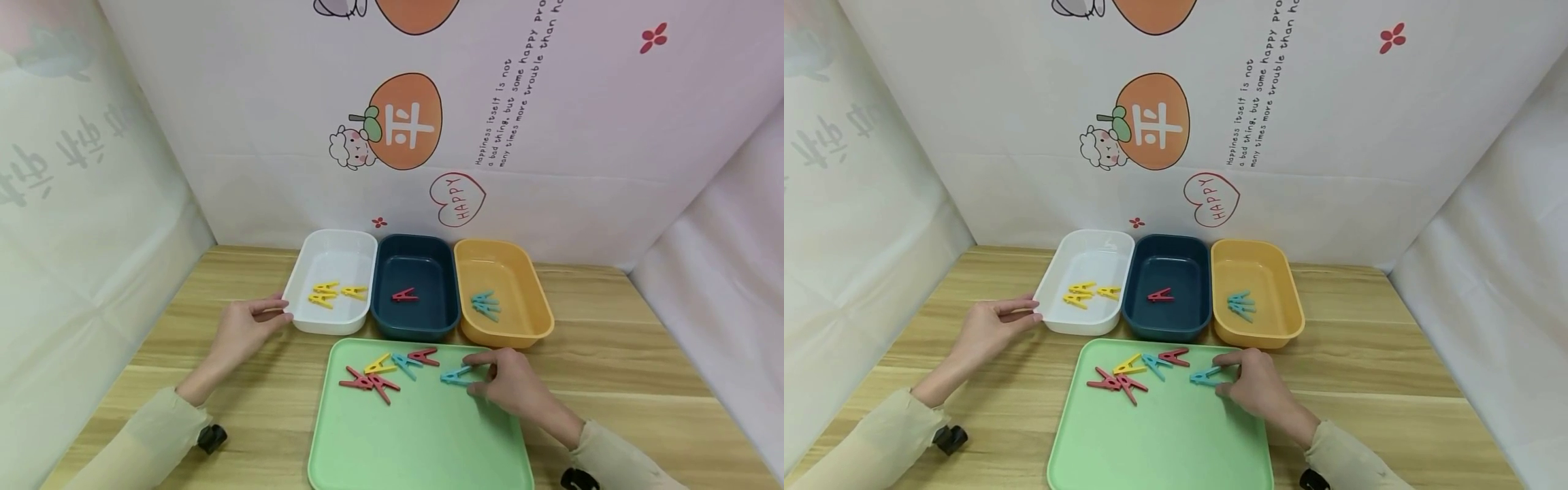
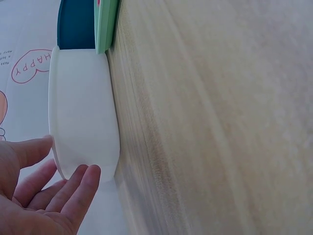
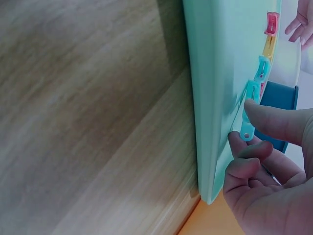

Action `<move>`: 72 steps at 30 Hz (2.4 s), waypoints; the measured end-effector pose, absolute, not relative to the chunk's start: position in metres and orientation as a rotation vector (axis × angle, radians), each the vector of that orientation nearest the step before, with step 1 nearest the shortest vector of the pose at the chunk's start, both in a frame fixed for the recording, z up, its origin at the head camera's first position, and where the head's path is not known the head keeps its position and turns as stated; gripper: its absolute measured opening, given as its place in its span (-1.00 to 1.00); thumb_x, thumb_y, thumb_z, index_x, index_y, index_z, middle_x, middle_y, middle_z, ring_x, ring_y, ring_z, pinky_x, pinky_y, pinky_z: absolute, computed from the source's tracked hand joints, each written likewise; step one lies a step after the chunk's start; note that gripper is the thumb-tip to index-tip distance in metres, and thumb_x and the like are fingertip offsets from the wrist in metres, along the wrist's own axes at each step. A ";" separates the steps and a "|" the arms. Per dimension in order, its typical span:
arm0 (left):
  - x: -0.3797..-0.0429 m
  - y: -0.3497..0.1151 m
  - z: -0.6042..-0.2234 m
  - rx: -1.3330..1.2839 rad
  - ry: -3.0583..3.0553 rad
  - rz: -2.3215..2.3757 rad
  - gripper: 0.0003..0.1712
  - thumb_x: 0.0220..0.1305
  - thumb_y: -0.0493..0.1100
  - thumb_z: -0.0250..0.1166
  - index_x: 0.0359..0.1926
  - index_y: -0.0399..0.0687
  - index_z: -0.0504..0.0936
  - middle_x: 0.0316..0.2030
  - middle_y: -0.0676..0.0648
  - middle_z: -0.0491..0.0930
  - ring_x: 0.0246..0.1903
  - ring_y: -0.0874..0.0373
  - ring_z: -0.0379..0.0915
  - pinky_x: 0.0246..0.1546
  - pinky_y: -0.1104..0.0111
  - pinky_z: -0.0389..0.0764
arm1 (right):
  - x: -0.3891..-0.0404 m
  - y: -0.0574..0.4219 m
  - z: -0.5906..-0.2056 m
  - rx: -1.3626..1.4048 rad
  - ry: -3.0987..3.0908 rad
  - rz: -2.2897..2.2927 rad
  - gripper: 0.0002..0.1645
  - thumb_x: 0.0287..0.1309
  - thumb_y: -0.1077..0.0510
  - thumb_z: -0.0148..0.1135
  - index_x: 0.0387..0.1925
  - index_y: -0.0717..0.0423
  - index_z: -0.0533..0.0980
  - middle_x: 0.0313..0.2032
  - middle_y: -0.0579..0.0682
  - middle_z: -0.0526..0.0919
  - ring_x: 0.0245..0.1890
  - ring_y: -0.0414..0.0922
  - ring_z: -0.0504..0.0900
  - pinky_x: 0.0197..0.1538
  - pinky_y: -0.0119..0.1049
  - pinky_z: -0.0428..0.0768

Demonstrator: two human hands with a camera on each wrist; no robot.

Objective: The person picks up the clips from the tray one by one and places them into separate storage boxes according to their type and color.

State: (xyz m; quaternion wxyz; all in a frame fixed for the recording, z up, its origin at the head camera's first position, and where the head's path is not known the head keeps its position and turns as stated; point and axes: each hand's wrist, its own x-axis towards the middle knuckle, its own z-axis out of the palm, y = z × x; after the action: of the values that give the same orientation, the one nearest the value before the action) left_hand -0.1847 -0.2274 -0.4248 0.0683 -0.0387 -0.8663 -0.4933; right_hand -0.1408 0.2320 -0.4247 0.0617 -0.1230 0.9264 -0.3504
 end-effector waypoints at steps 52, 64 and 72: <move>-0.184 -0.228 -0.424 -0.121 -2.609 -1.488 -0.60 0.32 -0.23 0.51 0.08 -0.42 0.73 0.26 -0.33 0.58 -0.01 -0.18 0.73 -0.22 0.39 0.77 | -0.139 0.245 -0.407 -0.292 2.565 -1.436 -0.50 0.01 0.19 0.69 0.00 0.29 0.75 -0.61 -0.12 0.43 -0.58 -0.22 0.32 -0.53 -0.42 0.25; -0.185 -0.228 -0.424 -0.137 -2.606 -1.479 -0.60 0.33 -0.22 0.51 0.07 -0.43 0.73 0.25 -0.35 0.59 -0.01 -0.21 0.73 -0.23 0.42 0.76 | -0.140 0.248 -0.390 -0.260 2.543 -1.453 -0.52 0.04 0.23 0.66 0.03 0.29 0.74 -0.40 0.05 0.69 -0.56 -0.20 0.41 -0.57 -0.42 0.31; -0.185 -0.228 -0.426 -0.132 -2.598 -1.490 -0.60 0.31 -0.24 0.51 0.07 -0.43 0.73 0.24 -0.33 0.59 -0.02 -0.19 0.74 -0.22 0.41 0.76 | -0.150 0.255 -0.375 -0.246 2.601 -1.439 -0.52 0.08 0.15 0.66 0.05 0.20 0.76 -0.13 0.06 0.80 -0.63 -0.21 0.23 -0.57 -0.40 0.24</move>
State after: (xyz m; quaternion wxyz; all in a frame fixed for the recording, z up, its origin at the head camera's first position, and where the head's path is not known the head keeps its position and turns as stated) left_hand -0.1848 -0.2283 -0.4256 0.0720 -0.0440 -0.8643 -0.4958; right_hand -0.1503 0.2554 -0.3750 0.0791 -0.0823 0.8693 -0.4810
